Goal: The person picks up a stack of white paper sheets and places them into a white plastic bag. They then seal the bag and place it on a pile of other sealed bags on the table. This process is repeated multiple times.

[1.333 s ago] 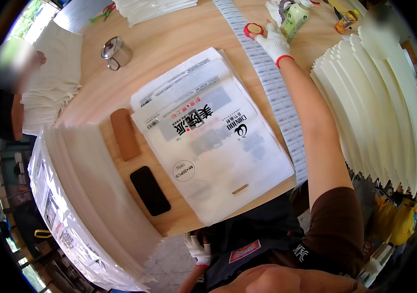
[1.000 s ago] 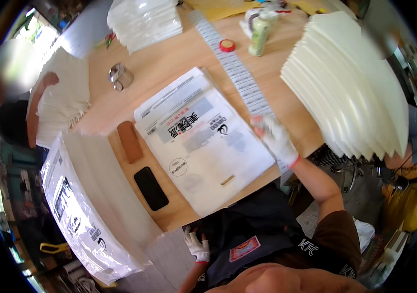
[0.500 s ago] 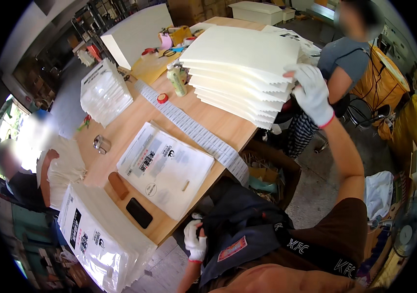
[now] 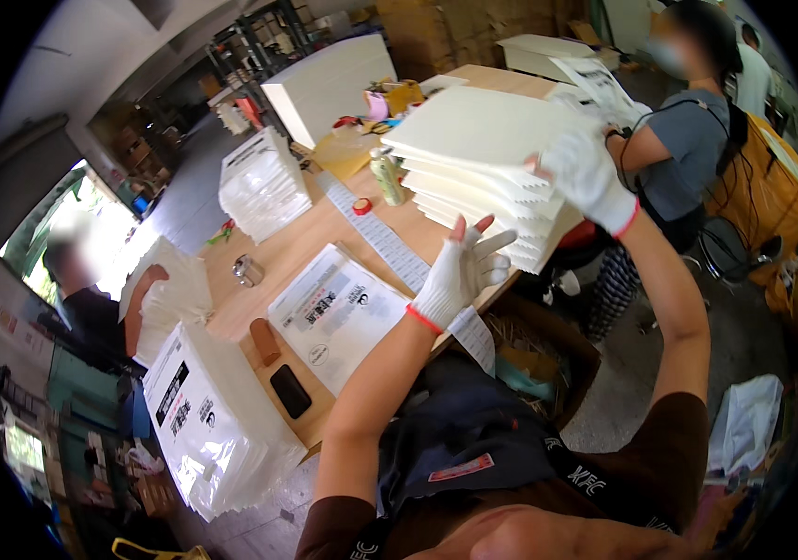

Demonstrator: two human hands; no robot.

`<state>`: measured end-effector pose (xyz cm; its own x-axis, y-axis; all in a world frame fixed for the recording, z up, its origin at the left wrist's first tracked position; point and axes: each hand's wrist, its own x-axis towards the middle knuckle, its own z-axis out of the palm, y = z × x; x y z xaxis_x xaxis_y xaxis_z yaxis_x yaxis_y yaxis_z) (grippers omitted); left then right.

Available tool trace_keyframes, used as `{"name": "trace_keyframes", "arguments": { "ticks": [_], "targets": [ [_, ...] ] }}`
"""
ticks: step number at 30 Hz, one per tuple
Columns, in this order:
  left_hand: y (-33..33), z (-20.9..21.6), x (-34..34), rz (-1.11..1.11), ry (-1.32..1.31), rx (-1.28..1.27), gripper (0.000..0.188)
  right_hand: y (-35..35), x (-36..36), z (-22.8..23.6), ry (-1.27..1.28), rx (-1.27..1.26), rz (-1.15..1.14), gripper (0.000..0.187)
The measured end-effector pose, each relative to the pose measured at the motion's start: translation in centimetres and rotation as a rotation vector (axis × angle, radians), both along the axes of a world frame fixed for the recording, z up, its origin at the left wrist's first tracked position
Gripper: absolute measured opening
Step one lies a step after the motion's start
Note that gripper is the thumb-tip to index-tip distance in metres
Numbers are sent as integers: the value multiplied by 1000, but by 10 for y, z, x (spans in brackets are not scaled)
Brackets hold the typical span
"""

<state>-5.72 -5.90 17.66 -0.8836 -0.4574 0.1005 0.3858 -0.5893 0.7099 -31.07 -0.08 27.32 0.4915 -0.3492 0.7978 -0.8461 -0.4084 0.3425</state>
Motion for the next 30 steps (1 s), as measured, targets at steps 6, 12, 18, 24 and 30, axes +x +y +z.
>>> {"name": "trace_keyframes", "arguments": {
  "ticks": [6,12,18,24,30],
  "targets": [
    [5,41,11,422,-477,200,33,82,89,10,52,327,186,25],
    [11,30,117,341,-628,41,36,46,24,-44,-959,1023,92,58],
    [56,-55,130,586,-1204,-1211,40,37,145,-130,-971,945,296,56],
    [136,-99,96,945,-1114,-1342,90,43,224,-200,-1329,1035,392,30],
    [54,-165,191,1113,-1218,-1123,37,25,194,-208,-1263,1317,427,37]
  ]
}}
